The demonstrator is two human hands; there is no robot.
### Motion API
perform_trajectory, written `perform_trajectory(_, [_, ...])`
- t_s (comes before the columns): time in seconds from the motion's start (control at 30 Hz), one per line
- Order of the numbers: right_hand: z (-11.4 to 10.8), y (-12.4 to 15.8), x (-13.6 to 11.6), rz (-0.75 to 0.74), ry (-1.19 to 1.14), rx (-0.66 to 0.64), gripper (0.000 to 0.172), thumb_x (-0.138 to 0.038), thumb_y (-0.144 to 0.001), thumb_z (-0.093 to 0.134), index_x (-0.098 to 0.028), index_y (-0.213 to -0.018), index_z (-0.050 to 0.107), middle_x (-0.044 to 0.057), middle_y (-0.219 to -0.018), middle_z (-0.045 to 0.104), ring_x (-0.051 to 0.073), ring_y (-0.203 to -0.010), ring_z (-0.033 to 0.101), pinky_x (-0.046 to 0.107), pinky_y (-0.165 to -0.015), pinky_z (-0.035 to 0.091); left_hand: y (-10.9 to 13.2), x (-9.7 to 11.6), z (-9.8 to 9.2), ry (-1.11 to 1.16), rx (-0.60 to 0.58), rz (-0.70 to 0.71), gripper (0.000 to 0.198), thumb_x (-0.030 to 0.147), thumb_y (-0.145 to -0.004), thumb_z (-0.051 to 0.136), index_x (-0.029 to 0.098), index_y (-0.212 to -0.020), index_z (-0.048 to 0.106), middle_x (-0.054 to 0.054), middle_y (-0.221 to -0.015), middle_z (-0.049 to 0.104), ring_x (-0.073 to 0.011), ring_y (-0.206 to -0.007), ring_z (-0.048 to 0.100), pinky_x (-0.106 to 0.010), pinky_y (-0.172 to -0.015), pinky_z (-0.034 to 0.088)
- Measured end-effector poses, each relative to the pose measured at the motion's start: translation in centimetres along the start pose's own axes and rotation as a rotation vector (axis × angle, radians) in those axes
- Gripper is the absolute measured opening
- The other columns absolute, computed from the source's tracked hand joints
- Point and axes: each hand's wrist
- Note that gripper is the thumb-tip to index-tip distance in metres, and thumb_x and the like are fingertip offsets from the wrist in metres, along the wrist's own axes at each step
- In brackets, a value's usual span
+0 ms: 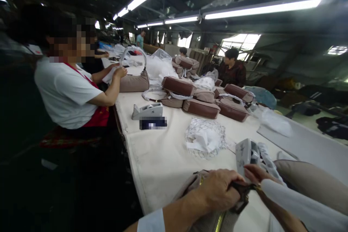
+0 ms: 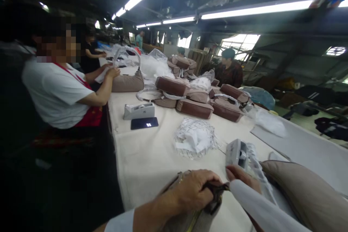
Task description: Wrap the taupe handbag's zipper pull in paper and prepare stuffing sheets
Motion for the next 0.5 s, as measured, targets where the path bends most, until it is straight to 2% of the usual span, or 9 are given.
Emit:
perform_trajectory(0.03, [1.6,-2.0,0.1,-0.052,0.066,-0.068,0.015,-0.034,-0.082,0.051,-0.025,-0.079,0.063,0.005,-0.073,0.064,0.019,-0.063,0.06,0.031,-0.057,0.05,0.1,0.1,0.2,-0.041,0.006,-0.005,0.029,0.017,-0.074,0.049,0.02,-0.098,0.066,-0.002,-0.092,0.068,-0.017,-0.087,0.06,-0.026,-0.08,0.045])
perform_trajectory(0.13, [6.5,-6.2,-0.2,-0.153,0.225,-0.19,0.02,-0.025,-0.081,0.046,-0.022,-0.091,0.063,0.006,-0.088,0.063,0.019,-0.072,0.061,0.031,-0.062,0.048,0.0,0.4,0.3,-0.132,0.032,-0.038,0.024,0.024,-0.078,0.049,0.022,-0.096,0.064,-0.002,-0.092,0.069,-0.0187,-0.087,0.061,-0.031,-0.084,0.043])
perform_trajectory(0.27, [11.2,-8.8,-0.8,-0.183,0.42,-0.226,0.034,-0.011,-0.08,0.043,-0.022,-0.108,0.059,0.009,-0.097,0.058,0.02,-0.081,0.057,0.024,-0.051,0.036,-0.4,0.3,-0.3,-0.207,0.106,-0.041,0.019,0.028,-0.076,0.054,0.024,-0.092,0.064,-0.003,-0.092,0.069,-0.0224,-0.087,0.061,-0.036,-0.081,0.042])
perform_trajectory(0.4, [12.4,-10.3,-0.3,-0.197,0.511,-0.255,0.026,-0.009,-0.083,0.042,-0.02,-0.083,0.065,0.007,-0.089,0.058,0.017,-0.075,0.056,0.023,-0.05,0.03,-0.9,-0.9,-0.4,-0.15,0.074,0.002,0.031,0.021,-0.066,0.056,0.023,-0.097,0.062,-0.005,-0.096,0.069,-0.0254,-0.091,0.062,-0.037,-0.081,0.043])
perform_trajectory(0.43, [12.3,-10.5,-0.1,-0.196,0.518,-0.252,0.026,-0.011,-0.085,0.041,-0.02,-0.081,0.065,0.007,-0.087,0.058,0.017,-0.073,0.056,0.023,-0.051,0.031,-1.0,-1.2,-0.3,-0.129,0.077,0.006,0.034,0.02,-0.066,0.054,0.022,-0.099,0.062,-0.007,-0.096,0.069,-0.0258,-0.091,0.062,-0.037,-0.081,0.043])
perform_trajectory(0.5, [11.8,-10.9,0.3,-0.193,0.517,-0.233,0.028,-0.015,-0.088,0.037,-0.02,-0.091,0.065,0.008,-0.092,0.059,0.017,-0.074,0.056,0.024,-0.054,0.035,-1.1,-1.7,-0.3,-0.093,0.103,0.001,0.035,0.02,-0.068,0.051,0.017,-0.101,0.062,-0.011,-0.095,0.069,-0.0262,-0.089,0.063,-0.037,-0.081,0.045])
Point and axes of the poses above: each hand's wrist, its own y-axis away from the middle knuckle, its own z-axis out of the palm, x = y × z
